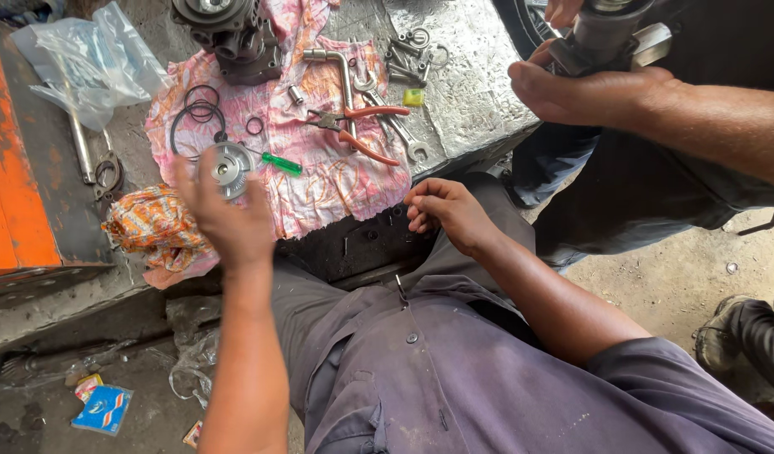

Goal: The person disassembles and cleans small mechanical components on a cloth-covered bench using pliers, a screwdriver, and a cloth, then begins reassembling them with the help of another person.

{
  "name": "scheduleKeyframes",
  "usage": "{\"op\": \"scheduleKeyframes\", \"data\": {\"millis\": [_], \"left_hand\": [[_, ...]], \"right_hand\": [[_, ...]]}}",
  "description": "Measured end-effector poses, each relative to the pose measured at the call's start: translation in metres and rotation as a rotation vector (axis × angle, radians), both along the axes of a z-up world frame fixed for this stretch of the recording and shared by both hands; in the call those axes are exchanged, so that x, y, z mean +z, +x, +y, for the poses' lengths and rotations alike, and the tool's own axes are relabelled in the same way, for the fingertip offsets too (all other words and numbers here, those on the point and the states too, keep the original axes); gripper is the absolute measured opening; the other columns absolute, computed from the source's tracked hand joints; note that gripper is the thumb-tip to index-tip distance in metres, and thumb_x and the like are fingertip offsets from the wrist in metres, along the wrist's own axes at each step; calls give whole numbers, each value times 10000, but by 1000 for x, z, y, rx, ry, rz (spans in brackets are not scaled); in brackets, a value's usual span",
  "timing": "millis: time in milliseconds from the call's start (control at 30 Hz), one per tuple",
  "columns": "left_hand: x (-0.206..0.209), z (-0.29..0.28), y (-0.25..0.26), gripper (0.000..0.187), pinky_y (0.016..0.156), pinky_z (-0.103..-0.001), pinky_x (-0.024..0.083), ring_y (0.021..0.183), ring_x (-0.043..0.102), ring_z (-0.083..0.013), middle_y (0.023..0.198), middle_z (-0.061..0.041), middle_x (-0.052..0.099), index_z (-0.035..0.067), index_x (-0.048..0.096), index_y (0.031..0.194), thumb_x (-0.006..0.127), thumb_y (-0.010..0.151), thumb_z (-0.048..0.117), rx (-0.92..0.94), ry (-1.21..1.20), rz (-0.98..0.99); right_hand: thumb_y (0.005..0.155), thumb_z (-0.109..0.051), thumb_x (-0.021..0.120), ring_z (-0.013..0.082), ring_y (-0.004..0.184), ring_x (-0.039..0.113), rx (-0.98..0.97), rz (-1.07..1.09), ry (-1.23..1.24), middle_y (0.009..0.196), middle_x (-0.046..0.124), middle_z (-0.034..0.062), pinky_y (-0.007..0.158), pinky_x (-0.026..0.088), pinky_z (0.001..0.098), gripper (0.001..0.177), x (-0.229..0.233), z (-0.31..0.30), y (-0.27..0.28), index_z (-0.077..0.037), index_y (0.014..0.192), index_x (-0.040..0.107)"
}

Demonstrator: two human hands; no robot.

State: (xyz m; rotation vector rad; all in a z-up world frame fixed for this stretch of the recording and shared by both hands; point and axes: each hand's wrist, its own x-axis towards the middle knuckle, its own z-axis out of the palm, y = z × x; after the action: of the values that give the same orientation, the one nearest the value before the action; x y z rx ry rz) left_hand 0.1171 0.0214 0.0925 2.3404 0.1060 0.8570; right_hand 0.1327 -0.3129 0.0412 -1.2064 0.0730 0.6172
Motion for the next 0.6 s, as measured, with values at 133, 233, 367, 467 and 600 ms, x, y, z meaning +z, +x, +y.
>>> {"op": "scheduleKeyframes", "data": {"millis": [133, 233, 367, 467, 600], "left_hand": [[30, -75, 29, 582, 1274, -494, 371, 1487, 479, -377, 1518, -222, 551, 20, 544, 1472, 791, 965, 163, -355, -124, -9], [58, -128, 50, 631, 1247, -473, 438, 1454, 533, -333, 1532, -202, 551, 55, 516, 1514, 788, 977, 242, -587, -137, 112], [89, -189, 82, 707, 1107, -430, 510, 1434, 542, -303, 1551, -219, 541, 48, 483, 1527, 715, 985, 439, -932, -346, 234], [104, -226, 115, 705, 1107, -382, 580, 1427, 592, -262, 1488, -189, 620, 48, 528, 1513, 661, 997, 510, -1100, -482, 289], [109, -263, 146, 713, 1159, -407, 553, 1360, 673, -307, 1410, -195, 697, 0, 588, 1461, 733, 958, 483, -1319, -721, 413]], "right_hand": [[993, -124, 593, 118, 741, 695, 70, -90, -114, 866, 698, 49, 680, 543, 250, 170, 19, -3, -7, 2, 1080, 667], [1000, -132, 614, 112, 768, 683, 86, -192, -133, 885, 688, 47, 710, 547, 254, 182, 37, -10, -14, 21, 1085, 664], [1006, -140, 626, 105, 807, 675, 93, -267, -126, 905, 691, 48, 752, 558, 255, 192, 58, -21, -21, 25, 1093, 667], [997, -141, 631, 110, 820, 683, 91, -261, -142, 908, 693, 48, 768, 562, 255, 194, 64, -30, -29, 23, 1095, 666], [1000, -139, 632, 114, 832, 670, 89, -232, -122, 912, 692, 55, 779, 557, 261, 194, 57, -40, -36, 25, 1098, 667]]}}
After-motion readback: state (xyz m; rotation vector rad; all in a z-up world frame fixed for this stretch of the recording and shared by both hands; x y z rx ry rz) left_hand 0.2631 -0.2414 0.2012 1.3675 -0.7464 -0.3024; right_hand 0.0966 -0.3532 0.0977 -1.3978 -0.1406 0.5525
